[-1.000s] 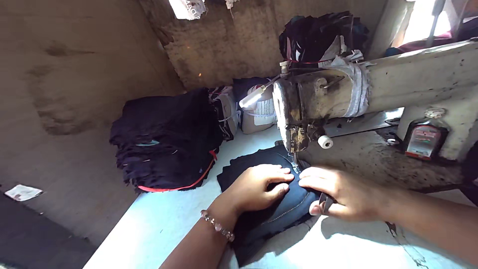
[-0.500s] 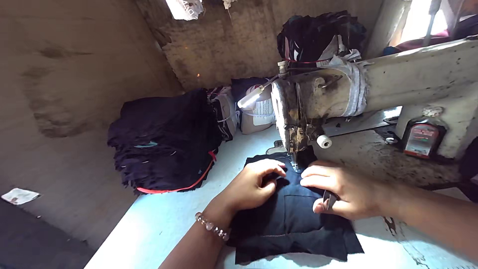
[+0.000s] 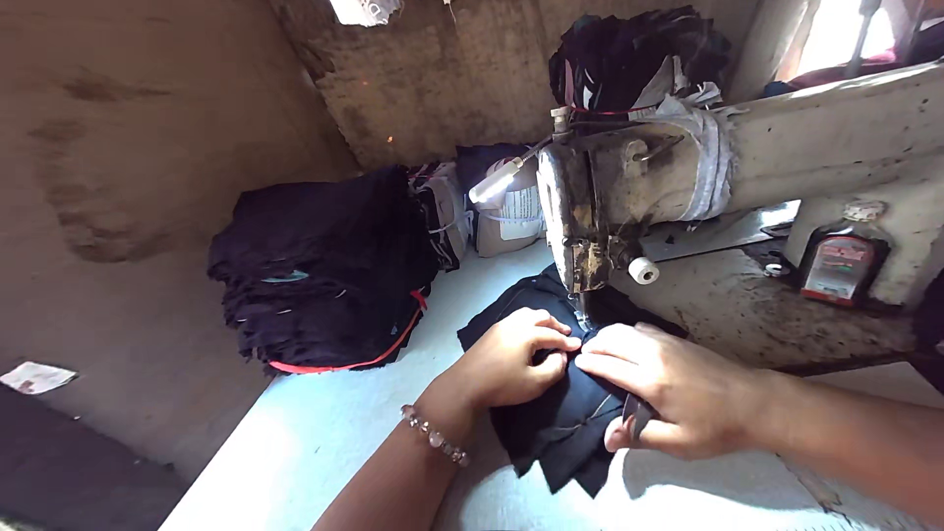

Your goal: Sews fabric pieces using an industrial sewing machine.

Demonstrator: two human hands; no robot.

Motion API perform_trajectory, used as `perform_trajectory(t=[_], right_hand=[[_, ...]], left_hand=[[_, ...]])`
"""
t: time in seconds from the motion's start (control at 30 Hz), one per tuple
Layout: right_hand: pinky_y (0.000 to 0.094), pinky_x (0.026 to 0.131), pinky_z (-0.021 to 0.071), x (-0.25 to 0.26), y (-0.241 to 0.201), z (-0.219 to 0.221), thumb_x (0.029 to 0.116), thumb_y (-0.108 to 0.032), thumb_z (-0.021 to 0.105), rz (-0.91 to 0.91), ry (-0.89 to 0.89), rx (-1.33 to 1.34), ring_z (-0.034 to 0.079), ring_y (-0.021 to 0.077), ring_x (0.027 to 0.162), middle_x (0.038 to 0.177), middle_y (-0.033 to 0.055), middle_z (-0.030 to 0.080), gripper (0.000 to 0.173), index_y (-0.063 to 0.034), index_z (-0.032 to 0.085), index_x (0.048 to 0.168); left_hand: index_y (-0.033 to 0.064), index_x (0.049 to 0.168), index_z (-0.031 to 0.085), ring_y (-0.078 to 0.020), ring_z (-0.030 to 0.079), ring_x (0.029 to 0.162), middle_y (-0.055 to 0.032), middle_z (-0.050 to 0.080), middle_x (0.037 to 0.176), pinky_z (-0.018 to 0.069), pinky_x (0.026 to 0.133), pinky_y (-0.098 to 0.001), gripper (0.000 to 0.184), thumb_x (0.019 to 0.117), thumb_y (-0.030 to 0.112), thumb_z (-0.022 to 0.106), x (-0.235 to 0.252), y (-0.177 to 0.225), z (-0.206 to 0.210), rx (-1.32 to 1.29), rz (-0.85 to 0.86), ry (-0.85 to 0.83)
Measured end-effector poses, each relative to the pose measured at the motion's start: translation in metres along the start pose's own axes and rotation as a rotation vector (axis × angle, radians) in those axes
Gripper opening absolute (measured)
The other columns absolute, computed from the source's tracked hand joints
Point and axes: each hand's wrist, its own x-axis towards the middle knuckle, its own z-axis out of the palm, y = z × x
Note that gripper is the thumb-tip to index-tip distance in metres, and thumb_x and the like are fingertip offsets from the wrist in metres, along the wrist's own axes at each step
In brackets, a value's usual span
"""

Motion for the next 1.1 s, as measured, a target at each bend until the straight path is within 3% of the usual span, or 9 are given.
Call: perform_trajectory(t=[0.13, 0.2, 0.27, 0.53, 0.63, 0.8, 0.87, 1.0, 1.1], right_hand=[[0.0498, 0.089, 0.0542, -0.002, 0.013, -0.001, 0.1001, -0.065, 0.040, 0.071, -0.019, 0.040, 0.066, 0.0302, 0.112, 0.116, 0.0144, 0.070, 0.072, -0.0016, 0.069, 0.118], [0.0484, 0.086, 0.0547, -0.003, 0.019, -0.001, 0.1000, -0.064, 0.040, 0.077, -0.010, 0.033, 0.066, 0.0286, 0.108, 0.112, 0.0127, 0.071, 0.070, -0.0031, 0.070, 0.115], [0.0469, 0.085, 0.0548, -0.003, 0.024, -0.002, 0.0999, -0.063, 0.041, 0.096, -0.013, 0.019, 0.066, 0.0268, 0.108, 0.112, 0.0101, 0.071, 0.068, -0.0049, 0.071, 0.115], [0.0477, 0.095, 0.0512, -0.008, 0.033, -0.011, 0.0975, -0.064, 0.047, 0.212, -0.055, -0.022, 0.061, 0.0270, 0.118, 0.120, 0.0082, 0.069, 0.068, -0.0057, 0.073, 0.119], [0.0445, 0.095, 0.0542, -0.006, 0.024, -0.007, 0.0975, -0.064, 0.046, 0.087, 0.052, -0.033, 0.065, 0.0260, 0.115, 0.118, 0.0096, 0.071, 0.067, -0.0047, 0.074, 0.114], [0.0503, 0.092, 0.0527, 0.002, -0.006, -0.004, 0.0995, -0.065, 0.040, -0.002, -0.055, 0.050, 0.062, 0.0324, 0.121, 0.130, 0.0133, 0.067, 0.074, -0.0044, 0.062, 0.135], [0.0489, 0.095, 0.0518, 0.002, -0.001, -0.006, 0.0996, -0.064, 0.041, 0.054, -0.071, 0.096, 0.063, 0.0316, 0.118, 0.122, 0.0126, 0.069, 0.070, -0.0063, 0.067, 0.130], [0.0419, 0.089, 0.0509, 0.001, 0.018, -0.010, 0.1009, -0.062, 0.041, 0.125, -0.054, 0.139, 0.064, 0.0224, 0.105, 0.103, 0.0062, 0.069, 0.060, -0.0097, 0.071, 0.100], [0.0384, 0.087, 0.0501, 0.000, 0.030, -0.013, 0.1001, -0.061, 0.044, 0.138, -0.039, 0.097, 0.062, 0.0171, 0.103, 0.097, -0.0013, 0.069, 0.055, -0.0146, 0.072, 0.092]], left_hand=[[0.0118, 0.120, 0.076, -0.0199, 0.058, 0.122, -0.0089, 0.071, 0.119, 0.0407, 0.108, -0.0393, 0.038, 0.0994, 0.021, 0.046, 0.007, 0.008, 0.002, 0.069, -0.119, 0.011], [0.0150, 0.122, 0.076, -0.0207, 0.052, 0.135, -0.0057, 0.071, 0.122, 0.0236, 0.122, -0.0498, 0.041, 0.0995, 0.023, 0.043, 0.009, 0.006, 0.003, 0.099, -0.156, 0.008], [0.0155, 0.124, 0.075, -0.0203, 0.049, 0.139, -0.0051, 0.070, 0.125, 0.0099, 0.124, -0.0582, 0.043, 0.1000, 0.025, 0.041, 0.011, 0.006, 0.002, 0.090, -0.196, -0.018], [0.0231, 0.133, 0.071, -0.0207, 0.058, 0.118, -0.0057, 0.069, 0.116, 0.0304, 0.113, -0.0512, 0.046, 0.1002, 0.030, 0.038, 0.015, 0.010, -0.003, 0.251, -0.215, -0.077], [0.0224, 0.135, 0.069, -0.0226, 0.059, 0.121, -0.0078, 0.070, 0.119, 0.0268, 0.116, -0.0540, 0.048, 0.1004, 0.029, 0.037, 0.014, 0.010, -0.003, 0.278, -0.176, -0.074], [0.0161, 0.136, 0.068, -0.0236, 0.059, 0.122, -0.0119, 0.070, 0.118, 0.0192, 0.122, -0.0544, 0.050, 0.1007, 0.028, 0.035, 0.011, 0.006, -0.002, 0.249, -0.129, -0.071], [0.0136, 0.134, 0.069, -0.0242, 0.060, 0.121, -0.0130, 0.071, 0.117, 0.0207, 0.122, -0.0533, 0.050, 0.0997, 0.025, 0.036, 0.010, 0.005, -0.003, 0.233, -0.115, -0.058], [0.0113, 0.130, 0.072, -0.0262, 0.059, 0.117, -0.0135, 0.070, 0.111, 0.0233, 0.119, -0.0512, 0.048, 0.0988, 0.023, 0.038, 0.007, 0.005, -0.003, 0.202, -0.117, -0.037], [0.0153, 0.128, 0.074, -0.0289, 0.053, 0.130, -0.0118, 0.070, 0.117, 0.0097, 0.121, -0.0632, 0.048, 0.0984, 0.026, 0.037, 0.005, 0.006, -0.002, 0.207, -0.142, -0.032]])
